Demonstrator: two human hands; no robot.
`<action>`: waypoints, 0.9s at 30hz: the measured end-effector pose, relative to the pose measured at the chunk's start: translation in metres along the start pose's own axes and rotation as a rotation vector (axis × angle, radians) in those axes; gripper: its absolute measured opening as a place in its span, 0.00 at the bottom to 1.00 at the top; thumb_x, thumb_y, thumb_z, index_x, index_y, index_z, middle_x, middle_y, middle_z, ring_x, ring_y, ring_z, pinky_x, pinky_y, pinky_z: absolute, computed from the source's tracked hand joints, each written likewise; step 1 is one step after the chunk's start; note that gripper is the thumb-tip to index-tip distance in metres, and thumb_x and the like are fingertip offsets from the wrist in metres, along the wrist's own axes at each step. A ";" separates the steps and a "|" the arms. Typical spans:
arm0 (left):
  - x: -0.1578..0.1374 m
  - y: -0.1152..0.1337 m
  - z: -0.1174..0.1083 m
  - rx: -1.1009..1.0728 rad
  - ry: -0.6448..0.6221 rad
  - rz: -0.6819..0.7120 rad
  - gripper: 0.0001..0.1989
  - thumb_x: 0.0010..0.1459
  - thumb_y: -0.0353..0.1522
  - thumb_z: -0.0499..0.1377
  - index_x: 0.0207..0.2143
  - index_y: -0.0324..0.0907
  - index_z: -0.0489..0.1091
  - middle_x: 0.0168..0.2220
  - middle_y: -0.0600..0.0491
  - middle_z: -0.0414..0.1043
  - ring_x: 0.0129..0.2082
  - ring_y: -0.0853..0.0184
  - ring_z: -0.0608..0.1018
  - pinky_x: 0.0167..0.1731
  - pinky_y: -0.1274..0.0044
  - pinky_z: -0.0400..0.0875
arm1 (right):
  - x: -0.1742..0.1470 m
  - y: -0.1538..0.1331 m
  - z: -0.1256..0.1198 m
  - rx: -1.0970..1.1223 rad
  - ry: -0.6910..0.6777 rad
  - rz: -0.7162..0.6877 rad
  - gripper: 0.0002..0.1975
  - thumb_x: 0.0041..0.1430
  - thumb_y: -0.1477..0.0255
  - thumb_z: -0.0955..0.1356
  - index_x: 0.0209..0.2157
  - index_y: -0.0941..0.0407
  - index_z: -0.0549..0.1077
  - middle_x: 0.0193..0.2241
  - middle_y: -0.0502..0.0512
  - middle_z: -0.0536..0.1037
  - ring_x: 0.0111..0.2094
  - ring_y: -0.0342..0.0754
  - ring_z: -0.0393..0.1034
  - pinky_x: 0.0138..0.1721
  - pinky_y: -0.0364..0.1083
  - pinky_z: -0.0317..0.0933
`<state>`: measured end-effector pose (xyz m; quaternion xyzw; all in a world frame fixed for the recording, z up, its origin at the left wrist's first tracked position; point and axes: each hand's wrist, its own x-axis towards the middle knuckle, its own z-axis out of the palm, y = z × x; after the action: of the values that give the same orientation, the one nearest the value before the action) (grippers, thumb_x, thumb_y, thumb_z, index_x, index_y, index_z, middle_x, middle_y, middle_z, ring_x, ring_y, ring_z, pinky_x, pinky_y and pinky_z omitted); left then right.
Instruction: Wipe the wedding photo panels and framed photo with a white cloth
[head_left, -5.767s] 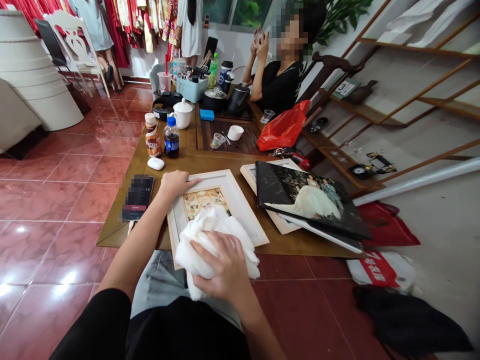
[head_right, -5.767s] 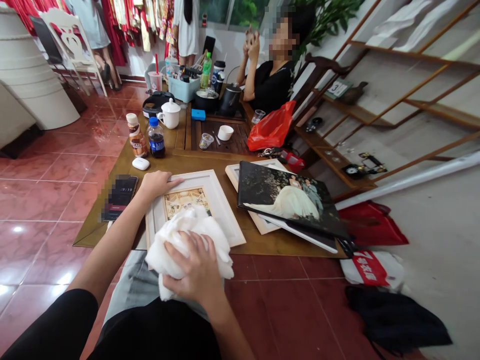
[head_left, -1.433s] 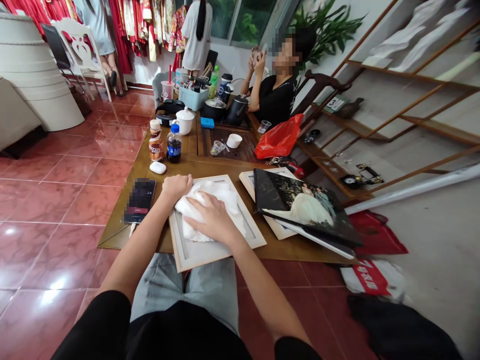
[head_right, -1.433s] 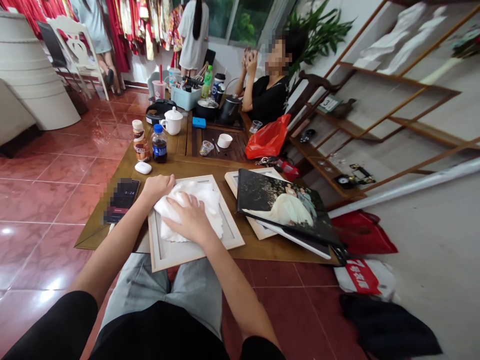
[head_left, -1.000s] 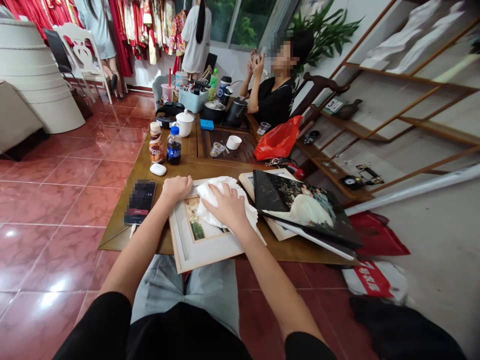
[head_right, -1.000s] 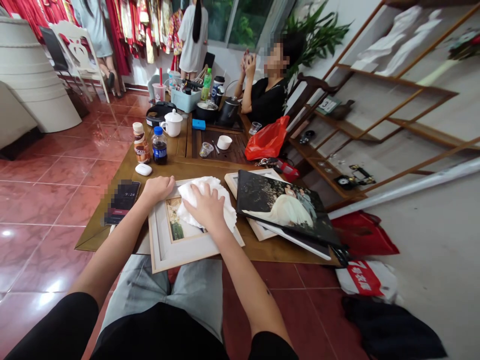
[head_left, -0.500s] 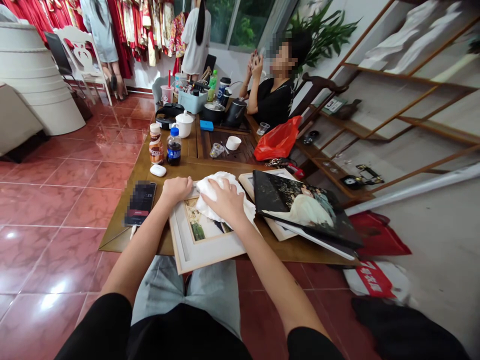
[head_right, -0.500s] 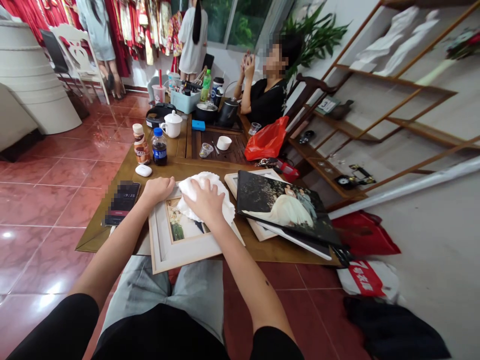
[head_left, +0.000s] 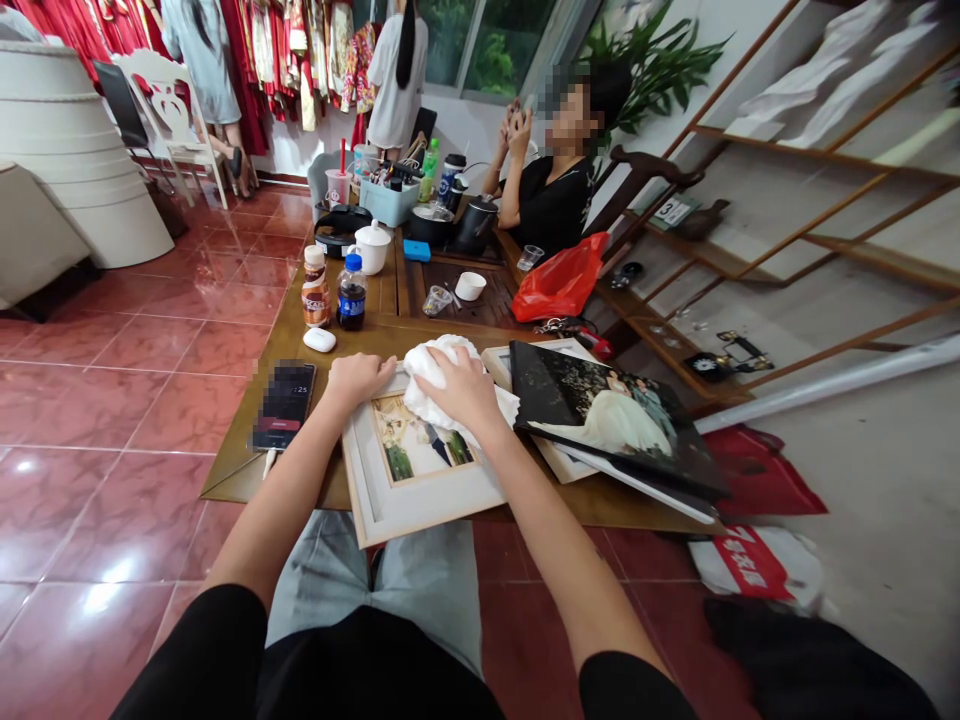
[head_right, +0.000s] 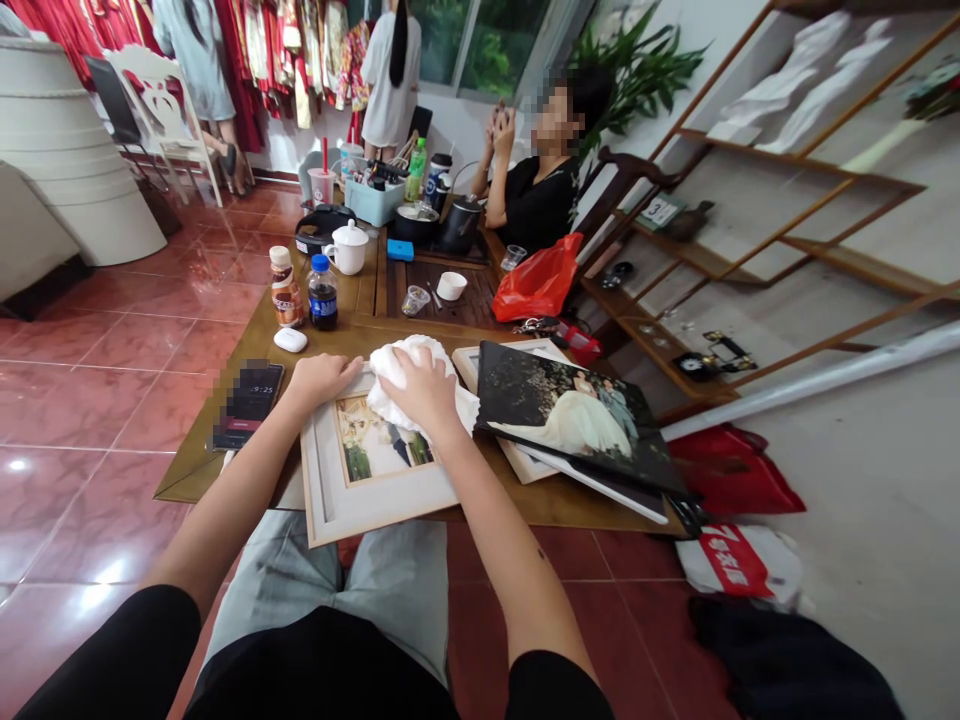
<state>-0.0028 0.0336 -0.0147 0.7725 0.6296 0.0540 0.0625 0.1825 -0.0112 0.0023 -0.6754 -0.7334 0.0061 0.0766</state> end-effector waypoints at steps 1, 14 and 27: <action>0.000 0.000 0.000 -0.001 -0.009 0.001 0.34 0.70 0.51 0.41 0.43 0.39 0.81 0.43 0.40 0.81 0.47 0.51 0.82 0.45 0.67 0.74 | 0.001 0.001 -0.001 0.001 -0.011 0.007 0.31 0.67 0.52 0.63 0.68 0.45 0.61 0.63 0.62 0.63 0.58 0.66 0.63 0.53 0.60 0.62; 0.000 0.000 -0.003 0.023 -0.038 -0.014 0.38 0.69 0.55 0.39 0.46 0.37 0.79 0.44 0.37 0.80 0.46 0.50 0.82 0.45 0.65 0.73 | -0.064 0.016 -0.012 -0.128 -0.133 -0.035 0.29 0.67 0.54 0.63 0.66 0.48 0.65 0.59 0.64 0.67 0.52 0.64 0.66 0.51 0.56 0.61; 0.002 -0.001 -0.001 0.023 -0.042 -0.034 0.41 0.68 0.57 0.37 0.45 0.38 0.80 0.42 0.36 0.81 0.45 0.47 0.82 0.43 0.64 0.74 | -0.148 0.046 -0.004 -0.054 0.044 -0.075 0.26 0.65 0.57 0.64 0.61 0.50 0.72 0.54 0.63 0.73 0.48 0.61 0.70 0.49 0.56 0.65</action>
<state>-0.0032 0.0357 -0.0135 0.7633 0.6418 0.0295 0.0676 0.2394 -0.1544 -0.0140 -0.6491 -0.7563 -0.0314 0.0748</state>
